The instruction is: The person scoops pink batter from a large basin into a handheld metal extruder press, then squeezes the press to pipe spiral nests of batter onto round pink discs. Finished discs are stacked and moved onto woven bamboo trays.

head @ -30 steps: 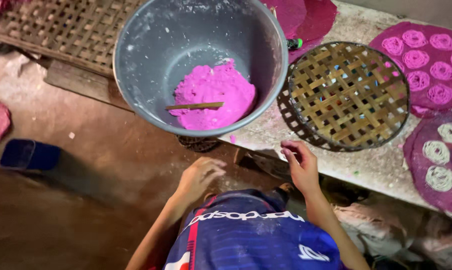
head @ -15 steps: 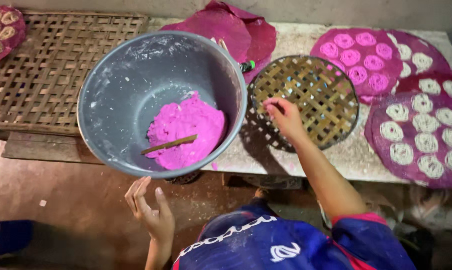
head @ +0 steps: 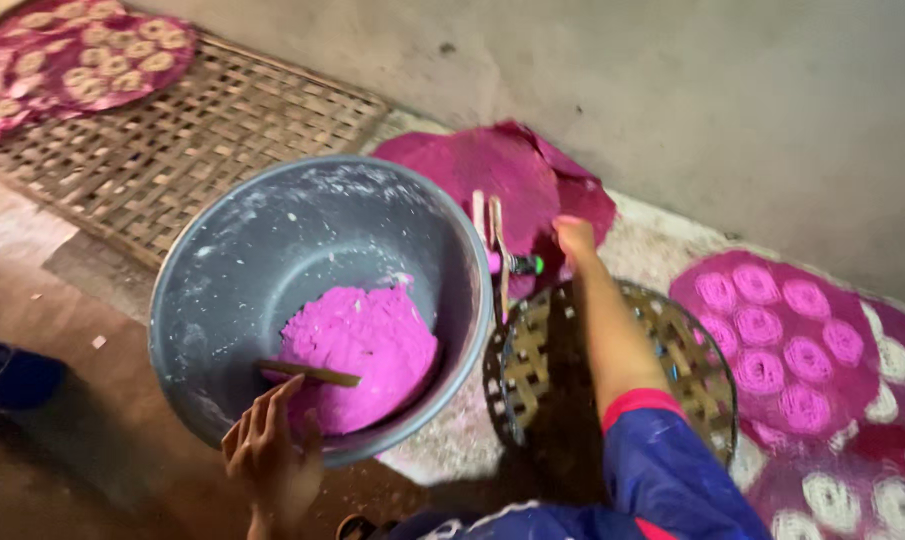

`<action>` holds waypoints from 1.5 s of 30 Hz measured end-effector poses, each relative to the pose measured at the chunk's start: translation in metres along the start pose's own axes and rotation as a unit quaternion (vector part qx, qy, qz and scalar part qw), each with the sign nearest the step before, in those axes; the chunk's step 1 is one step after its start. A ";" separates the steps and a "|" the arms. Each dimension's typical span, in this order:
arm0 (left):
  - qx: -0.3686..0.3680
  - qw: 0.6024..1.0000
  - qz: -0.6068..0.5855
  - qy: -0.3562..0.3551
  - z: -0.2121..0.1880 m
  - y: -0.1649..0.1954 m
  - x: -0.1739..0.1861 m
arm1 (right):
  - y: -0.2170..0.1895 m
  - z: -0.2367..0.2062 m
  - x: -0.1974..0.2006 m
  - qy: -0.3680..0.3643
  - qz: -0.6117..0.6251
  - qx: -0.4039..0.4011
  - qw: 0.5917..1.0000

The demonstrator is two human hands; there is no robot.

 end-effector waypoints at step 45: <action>-0.143 0.701 -0.537 -0.447 -0.011 0.099 -0.072 | 0.100 -0.359 0.165 -0.161 -0.537 0.205 0.802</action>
Point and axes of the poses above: each hand's wrist, its own z-axis towards the middle knuckle, its own x-axis out of the back of the hand, y = z × x, the point moved 1 cm from there along z, towards the middle knuckle
